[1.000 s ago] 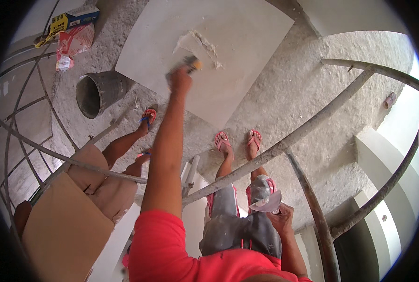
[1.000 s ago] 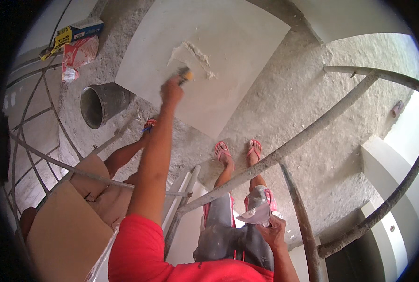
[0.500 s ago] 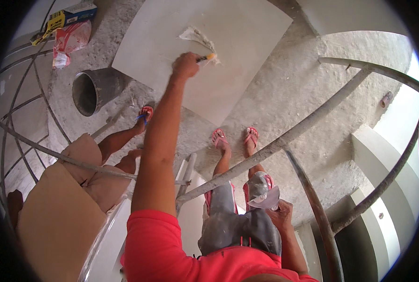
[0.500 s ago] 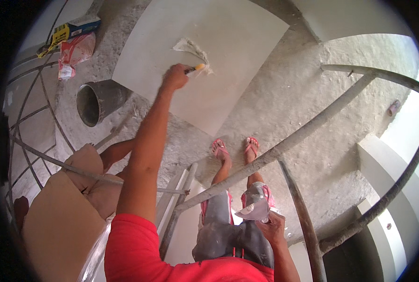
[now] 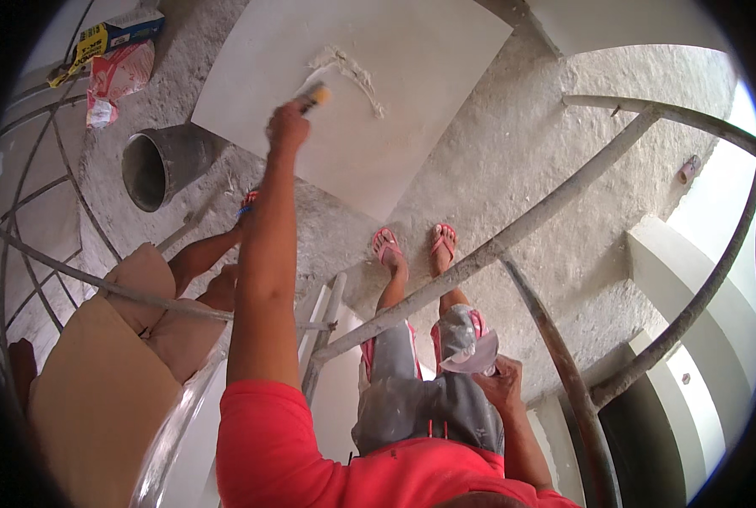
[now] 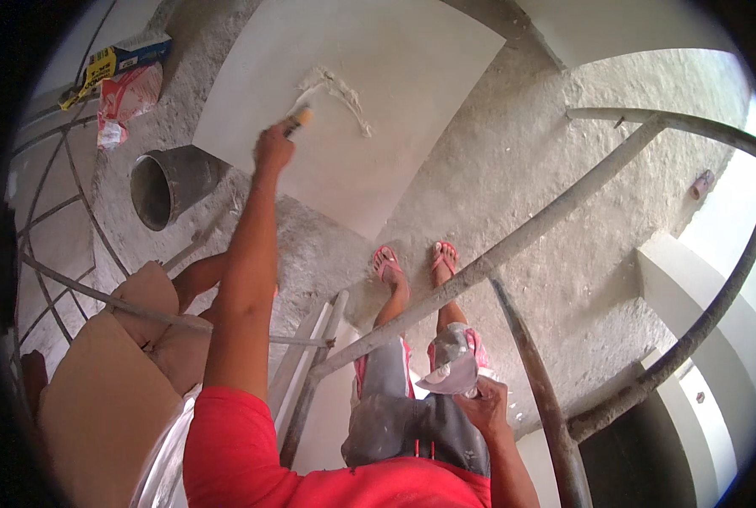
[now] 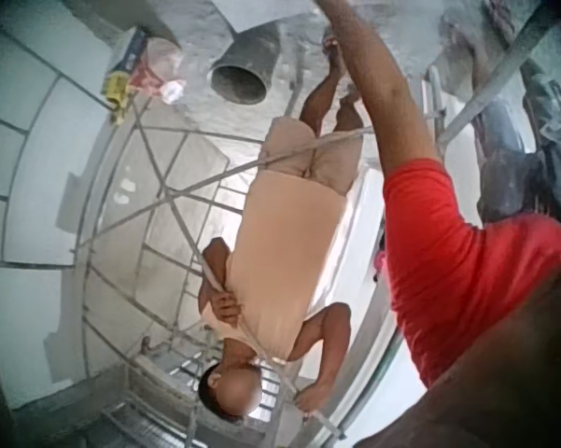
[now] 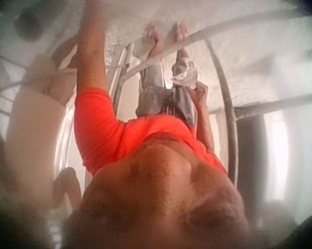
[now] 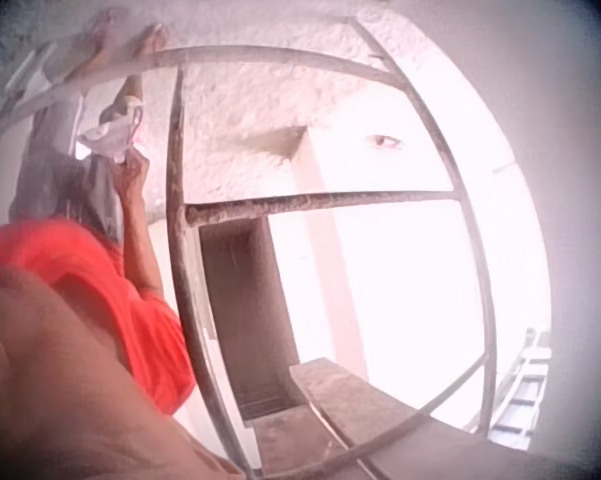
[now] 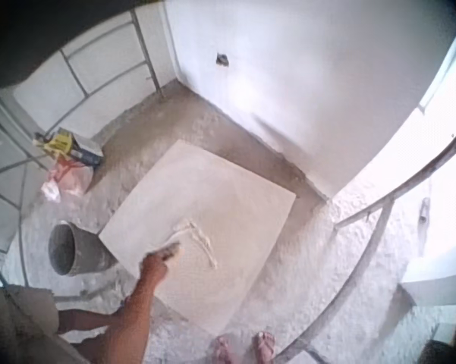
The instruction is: The person applies plaster to a wall using a trowel and a smaller scraper. They repeatedly scoop plaster from a board and spread it onto the wall surface, smoothing it with the trowel. The person occasionally pauses to reload the trowel from the board.
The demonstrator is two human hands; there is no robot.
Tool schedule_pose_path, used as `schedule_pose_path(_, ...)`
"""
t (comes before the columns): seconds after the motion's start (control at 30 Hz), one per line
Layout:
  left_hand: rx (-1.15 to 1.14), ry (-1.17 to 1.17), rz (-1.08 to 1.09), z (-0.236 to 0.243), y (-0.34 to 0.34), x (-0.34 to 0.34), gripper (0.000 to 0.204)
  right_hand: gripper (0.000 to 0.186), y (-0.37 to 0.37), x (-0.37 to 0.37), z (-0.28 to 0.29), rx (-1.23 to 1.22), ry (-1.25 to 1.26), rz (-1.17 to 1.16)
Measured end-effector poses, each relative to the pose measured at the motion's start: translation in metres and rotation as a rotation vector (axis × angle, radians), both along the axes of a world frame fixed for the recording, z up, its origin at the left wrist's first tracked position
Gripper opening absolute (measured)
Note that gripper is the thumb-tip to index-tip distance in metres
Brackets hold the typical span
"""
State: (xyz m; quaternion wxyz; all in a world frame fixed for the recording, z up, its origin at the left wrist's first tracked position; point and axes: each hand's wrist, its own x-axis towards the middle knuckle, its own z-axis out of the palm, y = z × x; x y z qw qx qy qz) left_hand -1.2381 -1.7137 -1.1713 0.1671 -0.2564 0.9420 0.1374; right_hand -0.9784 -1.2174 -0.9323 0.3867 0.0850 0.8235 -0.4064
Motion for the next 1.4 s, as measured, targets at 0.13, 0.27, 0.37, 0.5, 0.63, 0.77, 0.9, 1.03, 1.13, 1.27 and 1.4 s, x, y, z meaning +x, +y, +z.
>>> schedule_pose_path(0.13,-0.055,0.033,0.059,-0.028,0.007,0.006,0.025,0.013,-0.005,-0.007,-0.006,-0.073,-0.004,0.004)
schedule_pose_path(0.27,0.092,-0.082,-0.206,0.002,0.091,0.005,0.042,0.012,-0.006,-0.002,-0.006,-0.092,-0.024,-0.049)
schedule_pose_path(0.37,0.118,0.069,0.001,-0.009,0.016,-0.022,0.034,0.013,-0.006,-0.009,0.000,-0.077,-0.012,-0.027)
schedule_pose_path(0.5,0.002,0.059,-0.010,-0.007,-0.008,-0.050,0.024,0.014,-0.001,-0.010,0.000,-0.045,0.016,0.027)
schedule_pose_path(0.63,0.007,0.010,-0.186,-0.018,0.082,-0.023,0.025,0.015,-0.005,-0.006,-0.008,-0.080,0.018,-0.003)
schedule_pose_path(0.77,0.182,-0.050,-0.158,0.004,0.048,-0.034,0.036,0.016,-0.007,-0.014,0.008,-0.078,0.046,0.038)
schedule_pose_path(0.9,-0.100,0.217,-0.134,-0.033,0.047,-0.001,0.049,0.016,-0.006,-0.009,0.000,-0.109,0.018,0.015)
schedule_pose_path(1.03,-0.132,0.214,-0.342,-0.069,0.104,0.062,0.055,0.015,-0.017,-0.016,0.004,-0.073,0.008,-0.042)
schedule_pose_path(1.13,0.174,-0.017,-0.320,-0.032,0.095,0.046,0.048,0.014,-0.010,-0.013,0.005,0.003,0.055,-0.030)
schedule_pose_path(1.27,0.056,0.159,0.110,-0.029,-0.024,0.016,0.025,0.014,-0.003,-0.007,0.008,-0.019,0.073,-0.001)
schedule_pose_path(1.4,0.010,0.136,-0.074,-0.052,0.066,0.049,0.027,0.014,-0.010,-0.006,-0.003,0.004,0.092,-0.052)
